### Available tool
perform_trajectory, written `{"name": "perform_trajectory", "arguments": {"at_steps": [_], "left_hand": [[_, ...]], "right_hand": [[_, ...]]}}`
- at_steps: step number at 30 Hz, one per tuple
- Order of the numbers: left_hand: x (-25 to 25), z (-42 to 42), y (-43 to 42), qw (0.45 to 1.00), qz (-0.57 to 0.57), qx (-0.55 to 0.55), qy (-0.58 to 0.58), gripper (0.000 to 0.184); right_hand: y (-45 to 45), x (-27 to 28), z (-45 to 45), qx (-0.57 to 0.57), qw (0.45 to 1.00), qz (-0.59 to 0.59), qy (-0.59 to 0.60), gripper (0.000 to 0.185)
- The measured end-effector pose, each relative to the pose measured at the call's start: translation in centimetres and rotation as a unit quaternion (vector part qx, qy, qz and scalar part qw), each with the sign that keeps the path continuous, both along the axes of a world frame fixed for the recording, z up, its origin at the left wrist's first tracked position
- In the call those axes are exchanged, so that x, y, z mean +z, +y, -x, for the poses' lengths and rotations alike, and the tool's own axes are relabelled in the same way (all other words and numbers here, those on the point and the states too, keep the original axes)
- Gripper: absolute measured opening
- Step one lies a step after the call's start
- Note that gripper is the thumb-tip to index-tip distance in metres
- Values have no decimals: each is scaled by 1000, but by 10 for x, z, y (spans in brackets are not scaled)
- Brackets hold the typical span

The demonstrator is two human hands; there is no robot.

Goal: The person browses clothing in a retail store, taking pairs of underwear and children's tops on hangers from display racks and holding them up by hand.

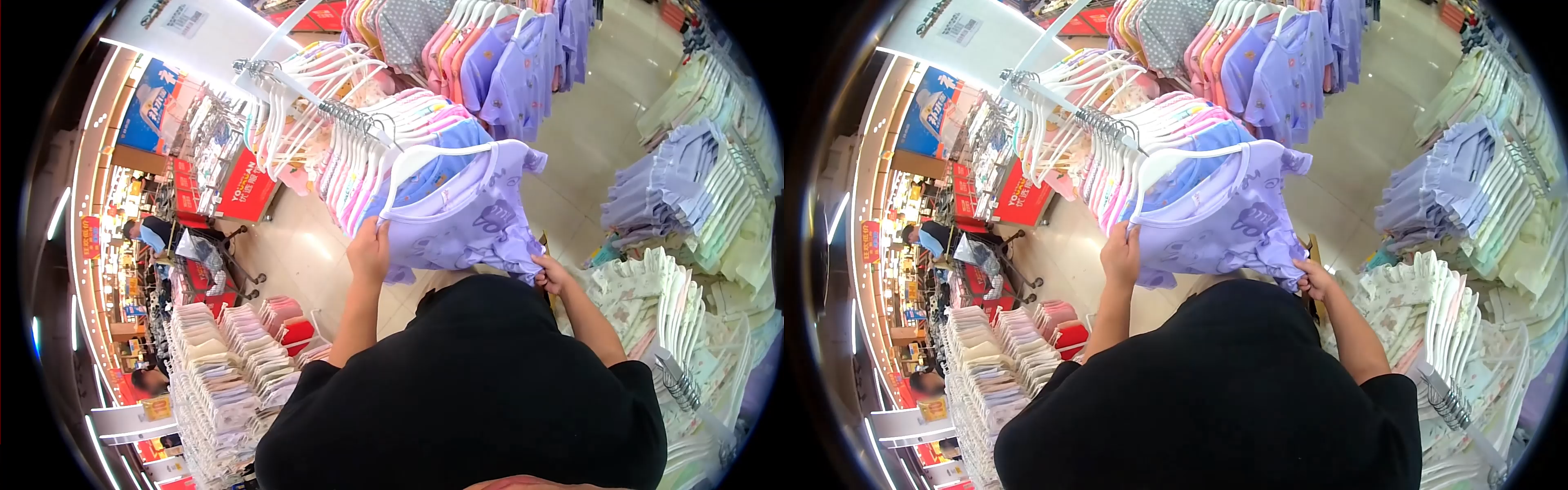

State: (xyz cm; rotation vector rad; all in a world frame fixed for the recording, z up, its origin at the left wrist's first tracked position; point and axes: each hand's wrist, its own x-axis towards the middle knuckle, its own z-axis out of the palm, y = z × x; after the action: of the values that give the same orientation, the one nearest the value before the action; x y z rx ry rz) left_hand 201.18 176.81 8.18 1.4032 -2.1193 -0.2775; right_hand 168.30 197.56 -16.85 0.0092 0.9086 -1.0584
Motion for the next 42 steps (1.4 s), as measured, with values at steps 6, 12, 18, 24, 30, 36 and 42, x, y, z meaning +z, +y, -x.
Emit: {"name": "perform_trajectory", "arguments": {"at_steps": [6, 12, 18, 24, 30, 36, 42], "left_hand": [[-51, -2, -20, 996, -53, 40, -56, 26], [-60, 15, -8, 1000, -3, 9, 27, 39], [-48, 55, 30, 968, 31, -241, -66, 58], [-89, 102, 7, 927, -128, -321, -143, 59], [-136, 201, -28, 857, -173, -408, -264, 49], [-250, 293, -84, 678, -185, -521, -484, 36], [-288, 331, -173, 740, -351, -389, -421, 36]], "right_hand": [[0, -3, 3, -8, 1000, 5, 19, 18], [2, -17, 4, -28, 999, -20, 15, 19], [14, -36, 16, -52, 998, -26, 40, 19], [24, -38, 35, -96, 994, -50, 34, 37], [20, -40, 55, -77, 991, -93, 64, 41], [15, -37, 87, -42, 969, -167, 176, 28], [25, -14, 135, 16, 904, -221, 365, 32]]}}
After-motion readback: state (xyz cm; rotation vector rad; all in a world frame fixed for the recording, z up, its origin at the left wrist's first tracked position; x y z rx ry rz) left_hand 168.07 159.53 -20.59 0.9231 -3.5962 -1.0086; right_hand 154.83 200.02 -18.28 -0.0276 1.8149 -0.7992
